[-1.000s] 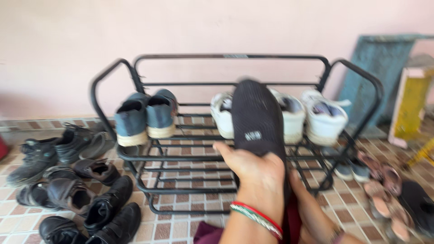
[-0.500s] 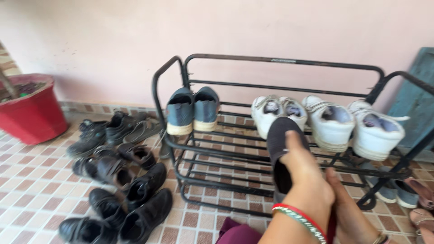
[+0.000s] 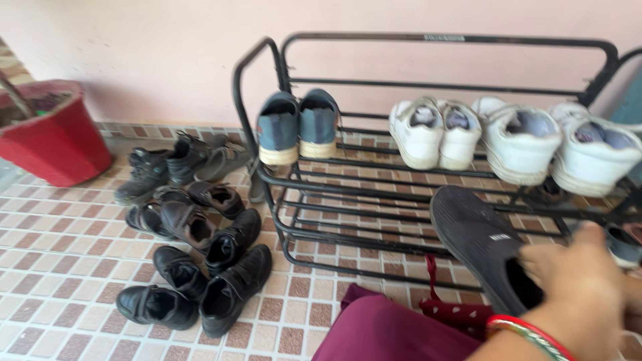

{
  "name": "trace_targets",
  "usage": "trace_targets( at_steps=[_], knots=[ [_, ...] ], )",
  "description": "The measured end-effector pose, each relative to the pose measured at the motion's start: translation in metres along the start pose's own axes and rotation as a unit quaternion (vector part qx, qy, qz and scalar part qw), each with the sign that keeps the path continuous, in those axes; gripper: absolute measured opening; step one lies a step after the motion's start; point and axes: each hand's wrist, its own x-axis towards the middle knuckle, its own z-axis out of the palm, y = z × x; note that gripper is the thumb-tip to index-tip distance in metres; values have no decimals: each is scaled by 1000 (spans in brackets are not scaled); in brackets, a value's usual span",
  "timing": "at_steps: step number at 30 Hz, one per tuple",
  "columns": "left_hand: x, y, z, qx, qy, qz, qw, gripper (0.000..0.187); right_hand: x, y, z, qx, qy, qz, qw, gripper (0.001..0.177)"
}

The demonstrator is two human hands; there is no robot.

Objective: The person sits on the floor and wipes a black slip-on shoe with a maroon cloth. They clean the sole and the upper part of the shoe repeatedly, turning it over to access different surfaces. The shoe is held in the left hand while the right hand performs the wiping motion.

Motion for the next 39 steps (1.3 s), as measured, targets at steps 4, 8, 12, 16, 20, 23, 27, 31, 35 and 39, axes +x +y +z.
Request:
trace_targets(
  at_steps=[4, 8, 12, 16, 20, 23, 27, 31, 35, 39],
  knots=[
    [8, -54, 47, 10, -72, 17, 997, 93, -16, 46, -81, -30, 39, 83, 995, 51],
    [-2, -55, 61, 72, -103, -14, 992, 98, -25, 76, -151, -20, 78, 143, 986, 50],
    [-16, -53, 25, 191, -189, 173, 947, 81, -38, 111, -246, 1, 115, 167, 979, 50],
    [-3, -56, 12, 496, -66, 420, 758, 76, -1, 116, -304, 19, 191, 109, 975, 49],
    [49, -62, 22, 519, -15, 442, 731, 65, 25, 106, -309, -31, 288, 119, 950, 36],
    [92, -61, 35, 530, -64, 421, 733, 54, 37, 101, -312, -23, 282, 105, 953, 36],
    [142, -62, 59, 495, -67, 466, 730, 27, 67, 109, -323, 22, 265, 89, 960, 39],
    [183, -58, 87, 500, -64, 446, 740, 40, 104, 121, -338, 59, 262, 35, 963, 43],
    [213, -49, 114, 502, -75, 442, 740, 52, 135, 132, -377, -250, 406, -126, 870, 63],
    [221, -44, 121, 473, -63, 460, 749, 63, 109, 127, -424, -479, 416, 150, 758, 60]
  ],
)
